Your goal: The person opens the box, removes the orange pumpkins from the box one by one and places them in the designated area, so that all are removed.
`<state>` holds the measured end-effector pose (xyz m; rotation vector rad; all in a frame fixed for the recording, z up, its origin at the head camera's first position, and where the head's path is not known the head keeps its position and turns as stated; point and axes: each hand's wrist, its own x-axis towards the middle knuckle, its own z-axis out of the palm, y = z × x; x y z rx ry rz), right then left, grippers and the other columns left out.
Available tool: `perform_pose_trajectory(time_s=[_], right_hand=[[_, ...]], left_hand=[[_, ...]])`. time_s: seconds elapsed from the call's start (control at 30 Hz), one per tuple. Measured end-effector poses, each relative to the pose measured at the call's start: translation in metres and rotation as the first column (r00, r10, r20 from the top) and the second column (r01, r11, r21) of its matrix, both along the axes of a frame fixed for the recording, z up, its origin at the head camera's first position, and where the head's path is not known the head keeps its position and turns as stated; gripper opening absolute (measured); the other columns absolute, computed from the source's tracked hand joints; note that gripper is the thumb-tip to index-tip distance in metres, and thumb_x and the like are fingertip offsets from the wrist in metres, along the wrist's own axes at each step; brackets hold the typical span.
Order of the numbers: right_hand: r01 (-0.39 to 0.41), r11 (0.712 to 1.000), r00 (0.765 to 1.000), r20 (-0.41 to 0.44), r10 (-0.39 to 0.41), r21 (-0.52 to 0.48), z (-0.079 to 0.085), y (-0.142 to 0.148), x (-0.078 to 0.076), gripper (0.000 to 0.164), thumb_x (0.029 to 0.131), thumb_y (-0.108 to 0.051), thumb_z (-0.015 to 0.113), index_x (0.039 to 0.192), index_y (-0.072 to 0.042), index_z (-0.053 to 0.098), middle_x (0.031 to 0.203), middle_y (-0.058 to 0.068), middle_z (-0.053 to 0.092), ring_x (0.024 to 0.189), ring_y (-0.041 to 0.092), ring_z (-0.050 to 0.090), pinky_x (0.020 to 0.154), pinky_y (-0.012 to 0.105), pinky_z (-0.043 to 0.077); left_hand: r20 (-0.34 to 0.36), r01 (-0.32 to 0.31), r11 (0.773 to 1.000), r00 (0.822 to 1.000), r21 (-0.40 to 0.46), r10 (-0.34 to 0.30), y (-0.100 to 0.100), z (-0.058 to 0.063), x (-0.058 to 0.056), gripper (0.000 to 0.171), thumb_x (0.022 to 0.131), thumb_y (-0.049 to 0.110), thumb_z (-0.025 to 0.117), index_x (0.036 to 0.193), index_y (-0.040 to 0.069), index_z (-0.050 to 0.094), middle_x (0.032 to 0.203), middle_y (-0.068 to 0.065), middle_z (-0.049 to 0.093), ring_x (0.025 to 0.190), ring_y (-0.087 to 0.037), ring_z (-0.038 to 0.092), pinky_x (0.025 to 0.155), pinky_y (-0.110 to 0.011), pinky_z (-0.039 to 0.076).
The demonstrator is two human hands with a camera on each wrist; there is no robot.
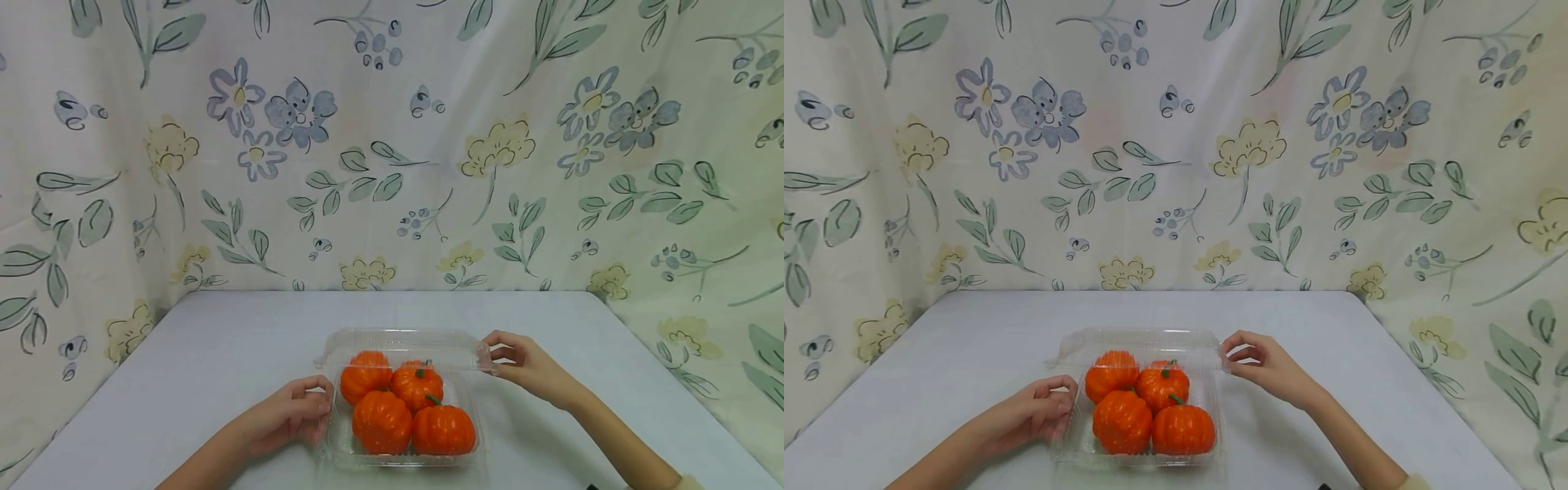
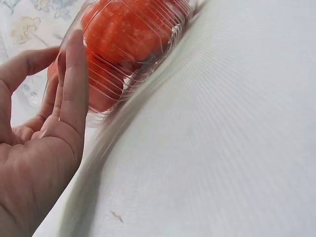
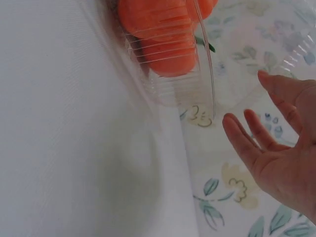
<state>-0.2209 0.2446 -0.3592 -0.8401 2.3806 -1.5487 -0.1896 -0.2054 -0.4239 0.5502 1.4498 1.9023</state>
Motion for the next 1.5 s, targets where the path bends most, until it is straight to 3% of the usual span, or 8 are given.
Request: perform_pose_trajectory(time_s=[0.13, 0.27, 0.37, 0.6, 0.83, 1.13, 1.37, 1.5], right_hand=[[0.037, 0.999, 0.999, -0.004, -0.037, -0.035, 0.001, -0.004, -0.008, 0.022, 0.103, -0.007, 0.067, 0.118, 0.007, 0.059, 0.116, 0.015, 0.063, 0.107, 0.023, 0.073, 0.094, 0.028, 0.059], [0.063, 0.995, 0.997, -0.038, -0.066, -0.08, -0.001, -0.008, -0.018, 0.021, 0.105, -0.009, 0.064, 0.119, 0.006, 0.059, 0.116, 0.017, 0.064, 0.108, 0.023, 0.073, 0.093, 0.025, 0.058], [0.086, 0.99, 0.994, -0.062, -0.094, -0.113, -0.002, -0.009, -0.025, 0.022, 0.105, -0.007, 0.063, 0.122, 0.006, 0.057, 0.117, 0.017, 0.062, 0.108, 0.024, 0.073, 0.092, 0.025, 0.059], [0.135, 0.976, 0.987, -0.06, -0.147, -0.171, -0.001, -0.013, -0.035, 0.029, 0.105, -0.006, 0.062, 0.128, 0.009, 0.051, 0.115, 0.003, 0.065, 0.105, 0.018, 0.07, 0.092, 0.027, 0.059], [0.129, 0.97, 0.988, -0.058, -0.144, -0.208, -0.004, -0.016, -0.05, 0.034, 0.106, -0.004, 0.06, 0.133, 0.009, 0.046, 0.117, 0.009, 0.064, 0.104, 0.012, 0.071, 0.092, 0.029, 0.06], [0.132, 0.957, 0.989, -0.034, -0.145, -0.258, -0.006, -0.019, -0.062, 0.03, 0.106, -0.002, 0.058, 0.133, 0.004, 0.048, 0.114, 0.008, 0.062, 0.1, 0.017, 0.072, 0.089, 0.03, 0.061], [0.157, 0.941, 0.987, 0.019, -0.159, -0.3, -0.012, -0.021, -0.068, 0.028, 0.106, -0.001, 0.059, 0.129, -0.017, 0.057, 0.111, 0.016, 0.061, 0.098, 0.018, 0.073, 0.088, 0.033, 0.062], [0.19, 0.931, 0.982, 0.051, -0.183, -0.311, -0.015, -0.024, -0.071, 0.029, 0.106, -0.001, 0.058, 0.132, -0.014, 0.057, 0.111, 0.016, 0.061, 0.098, 0.019, 0.072, 0.087, 0.03, 0.061]], left_hand=[[0.007, -0.085, 0.996, 0.996, -0.015, 0.085, 0.004, 0.002, -0.002, 0.012, 0.109, 0.009, 0.051, 0.117, 0.017, 0.054, 0.093, 0.007, 0.066, 0.08, -0.009, 0.066, 0.077, -0.025, 0.058], [0.017, -0.12, 0.993, 0.993, 0.015, 0.119, 0.006, 0.002, -0.004, 0.015, 0.108, 0.005, 0.051, 0.117, 0.017, 0.054, 0.095, 0.007, 0.065, 0.081, -0.007, 0.065, 0.078, -0.023, 0.059], [0.013, -0.107, 0.993, 0.994, 0.049, 0.106, 0.006, 0.001, -0.005, 0.019, 0.107, 0.002, 0.05, 0.116, 0.018, 0.055, 0.096, 0.008, 0.065, 0.082, -0.006, 0.066, 0.078, -0.022, 0.059], [-0.023, -0.082, 0.993, 0.996, 0.083, 0.084, 0.007, -0.001, -0.007, 0.019, 0.107, 0.0, 0.049, 0.116, 0.017, 0.054, 0.098, 0.008, 0.064, 0.085, -0.006, 0.066, 0.079, -0.022, 0.059], [-0.033, -0.09, 0.993, 0.995, 0.073, 0.093, 0.01, 0.0, -0.009, 0.016, 0.108, 0.001, 0.049, 0.116, 0.014, 0.052, 0.097, 0.006, 0.063, 0.084, -0.007, 0.066, 0.08, -0.023, 0.06], [-0.056, -0.088, 0.991, 0.994, 0.101, 0.094, 0.012, -0.002, -0.014, 0.019, 0.107, -0.001, 0.047, 0.115, 0.015, 0.053, 0.096, 0.007, 0.062, 0.083, -0.006, 0.067, 0.079, -0.023, 0.06], [-0.062, -0.062, 0.988, 0.996, 0.139, 0.071, 0.011, -0.006, -0.015, 0.02, 0.108, -0.001, 0.046, 0.116, 0.016, 0.054, 0.097, 0.007, 0.062, 0.082, -0.006, 0.066, 0.079, -0.022, 0.06], [-0.072, -0.053, 0.986, 0.995, 0.156, 0.065, 0.011, -0.008, -0.015, 0.021, 0.108, -0.001, 0.045, 0.116, 0.016, 0.054, 0.097, 0.008, 0.063, 0.083, -0.005, 0.066, 0.079, -0.022, 0.06]])
